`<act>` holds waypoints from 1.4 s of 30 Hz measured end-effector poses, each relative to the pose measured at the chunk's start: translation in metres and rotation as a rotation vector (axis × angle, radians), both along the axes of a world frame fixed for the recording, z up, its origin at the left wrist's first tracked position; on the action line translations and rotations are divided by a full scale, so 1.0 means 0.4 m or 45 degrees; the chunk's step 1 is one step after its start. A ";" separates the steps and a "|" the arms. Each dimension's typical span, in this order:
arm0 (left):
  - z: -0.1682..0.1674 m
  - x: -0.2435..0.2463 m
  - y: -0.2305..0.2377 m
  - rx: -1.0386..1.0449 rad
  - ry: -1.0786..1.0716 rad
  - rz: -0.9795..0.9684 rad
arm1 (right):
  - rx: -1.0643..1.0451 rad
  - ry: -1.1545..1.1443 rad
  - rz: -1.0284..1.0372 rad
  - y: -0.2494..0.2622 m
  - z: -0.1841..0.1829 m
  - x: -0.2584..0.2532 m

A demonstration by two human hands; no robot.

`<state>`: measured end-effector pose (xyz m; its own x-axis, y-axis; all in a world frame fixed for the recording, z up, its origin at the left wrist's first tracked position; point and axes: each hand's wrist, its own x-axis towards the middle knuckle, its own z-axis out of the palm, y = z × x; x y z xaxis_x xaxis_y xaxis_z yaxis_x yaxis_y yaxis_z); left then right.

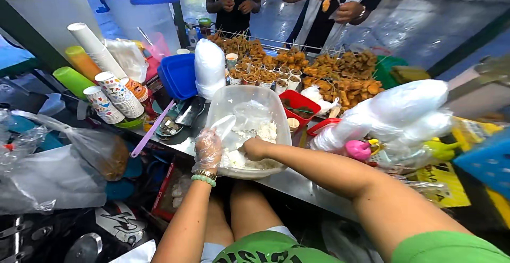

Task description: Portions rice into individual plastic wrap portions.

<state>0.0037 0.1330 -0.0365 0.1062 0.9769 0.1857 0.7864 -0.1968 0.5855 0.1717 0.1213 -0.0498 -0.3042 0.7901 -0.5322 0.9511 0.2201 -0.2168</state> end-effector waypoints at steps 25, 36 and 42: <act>0.002 -0.007 -0.015 -0.077 -0.095 -0.051 | 0.232 -0.077 0.009 -0.006 -0.023 -0.039; 0.006 0.003 -0.013 -0.097 -0.103 -0.047 | 0.046 0.296 -0.337 -0.027 -0.035 -0.002; 0.024 -0.009 -0.011 -0.151 -0.143 -0.073 | -0.023 0.454 -0.456 -0.063 -0.006 0.060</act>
